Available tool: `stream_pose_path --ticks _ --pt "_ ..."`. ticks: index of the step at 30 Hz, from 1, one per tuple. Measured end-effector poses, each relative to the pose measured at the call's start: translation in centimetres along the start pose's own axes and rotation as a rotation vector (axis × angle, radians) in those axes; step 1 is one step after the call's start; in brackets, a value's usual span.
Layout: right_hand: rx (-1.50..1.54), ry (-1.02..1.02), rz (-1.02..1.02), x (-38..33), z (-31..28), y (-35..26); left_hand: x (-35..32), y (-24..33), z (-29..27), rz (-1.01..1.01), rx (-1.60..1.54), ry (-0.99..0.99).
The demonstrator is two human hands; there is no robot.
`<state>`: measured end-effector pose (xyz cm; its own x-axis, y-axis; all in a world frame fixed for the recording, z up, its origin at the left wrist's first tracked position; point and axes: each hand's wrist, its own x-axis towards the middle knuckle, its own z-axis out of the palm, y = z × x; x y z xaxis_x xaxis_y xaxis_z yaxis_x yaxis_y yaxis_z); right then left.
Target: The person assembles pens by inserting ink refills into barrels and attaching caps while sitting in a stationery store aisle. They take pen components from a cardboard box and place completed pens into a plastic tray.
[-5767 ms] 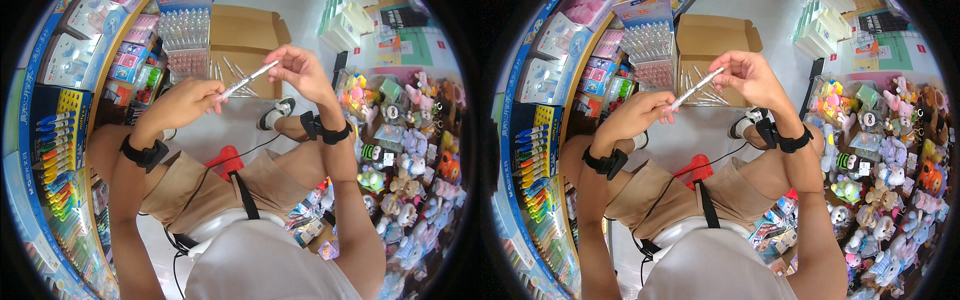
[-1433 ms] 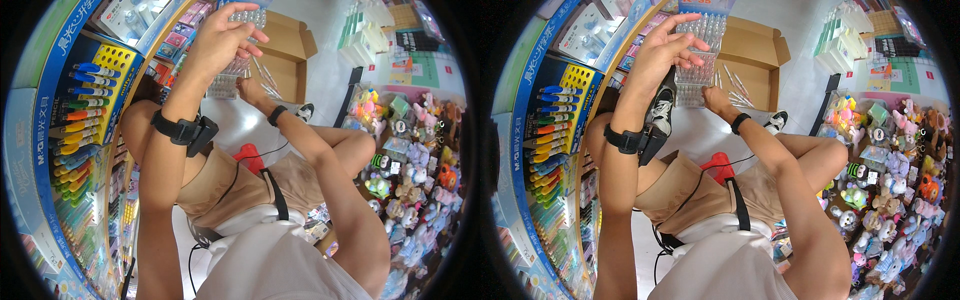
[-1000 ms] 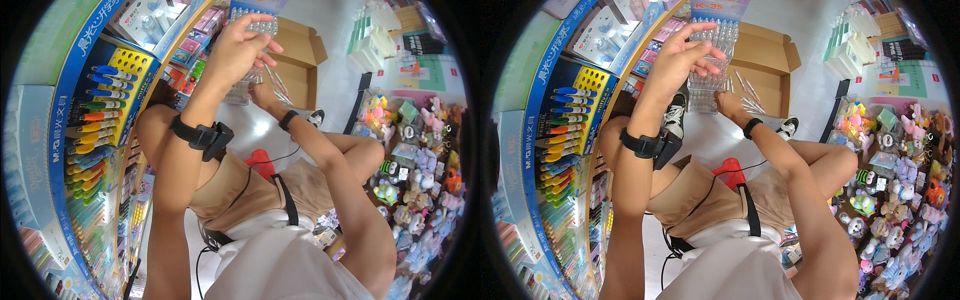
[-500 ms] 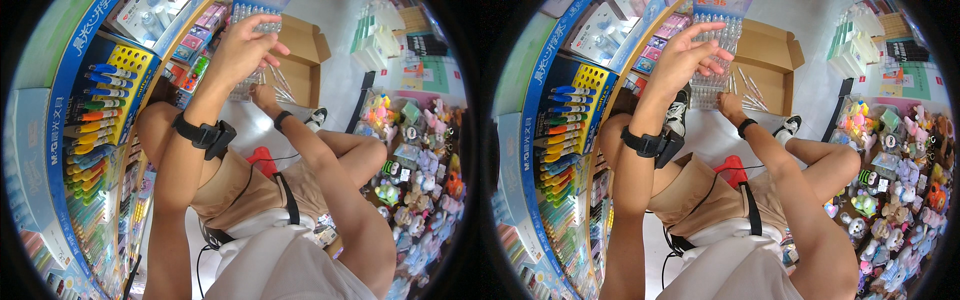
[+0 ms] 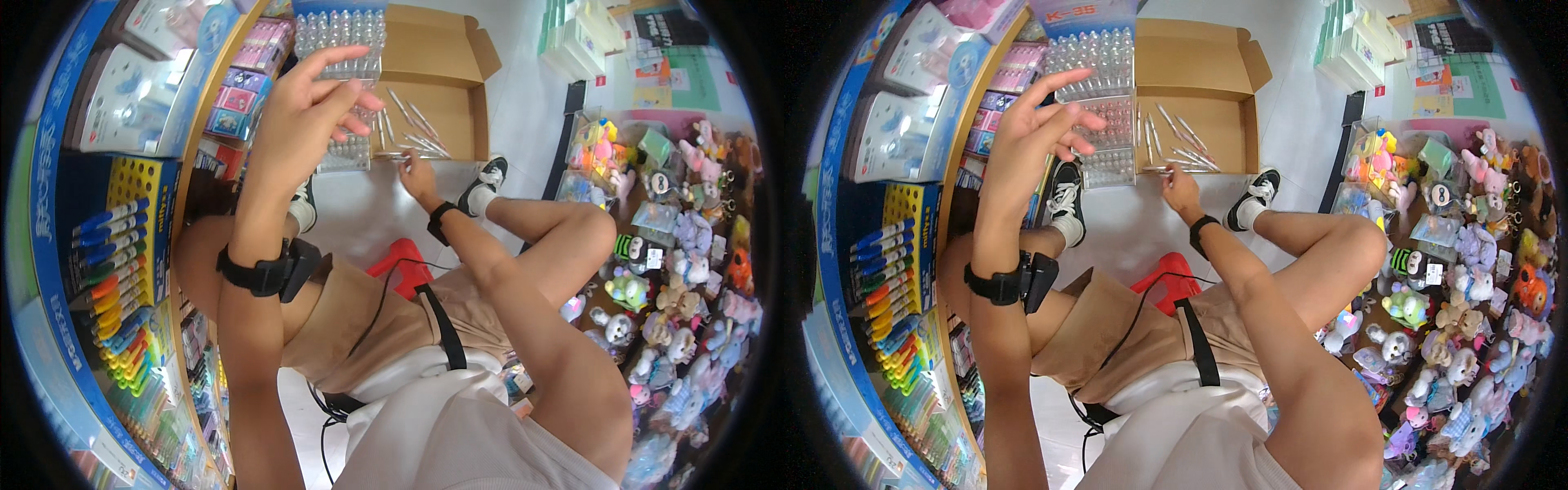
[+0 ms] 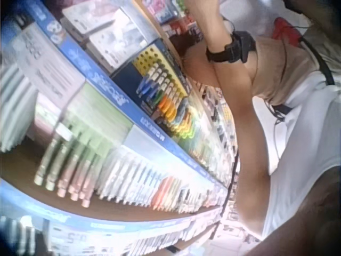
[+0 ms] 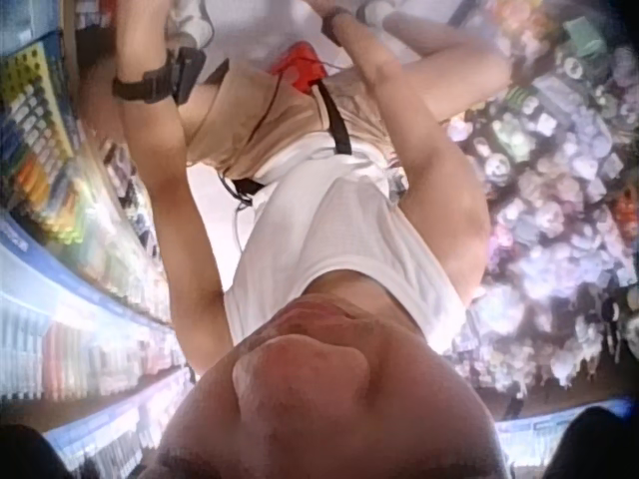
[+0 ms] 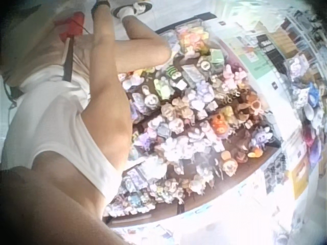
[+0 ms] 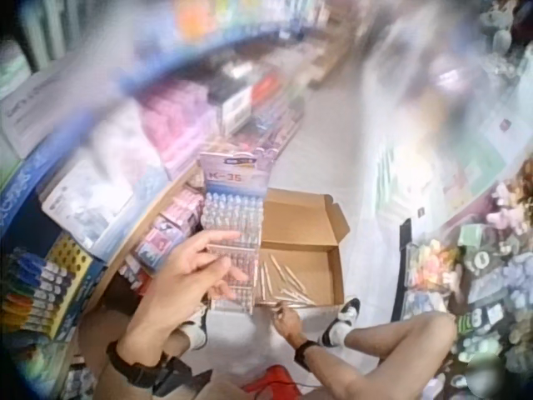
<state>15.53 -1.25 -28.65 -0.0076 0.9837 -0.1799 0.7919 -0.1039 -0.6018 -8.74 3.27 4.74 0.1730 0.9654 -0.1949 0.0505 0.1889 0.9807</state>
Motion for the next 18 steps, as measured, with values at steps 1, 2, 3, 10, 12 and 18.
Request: stream_pose_path --ticks 1,2,3,10,12,18 --pt "0.046 0.046 0.063 0.5 -0.7 1.6 0.3 0.3 0.4 -0.023 0.013 -0.009" --pt "0.051 0.048 0.075 1.2 -1.0 2.8 0.4 0.3 0.5 -0.029 0.017 -0.02" --pt "0.053 0.103 0.052 2.0 -1.3 4.1 0.6 0.3 0.6 -0.034 0.051 -0.014" --pt "-0.006 0.059 0.041 7.1 -1.4 9.5 0.8 -0.1 1.9 -0.14 0.127 -0.03" --pt "-0.086 -0.01 0.009 7.7 -1.1 10.6 1.0 -0.5 2.2 -0.151 0.149 -0.05" --pt "-0.334 -0.236 0.036 8.1 -0.3 10.4 1.3 -1.2 2.4 -0.123 0.209 -0.03"
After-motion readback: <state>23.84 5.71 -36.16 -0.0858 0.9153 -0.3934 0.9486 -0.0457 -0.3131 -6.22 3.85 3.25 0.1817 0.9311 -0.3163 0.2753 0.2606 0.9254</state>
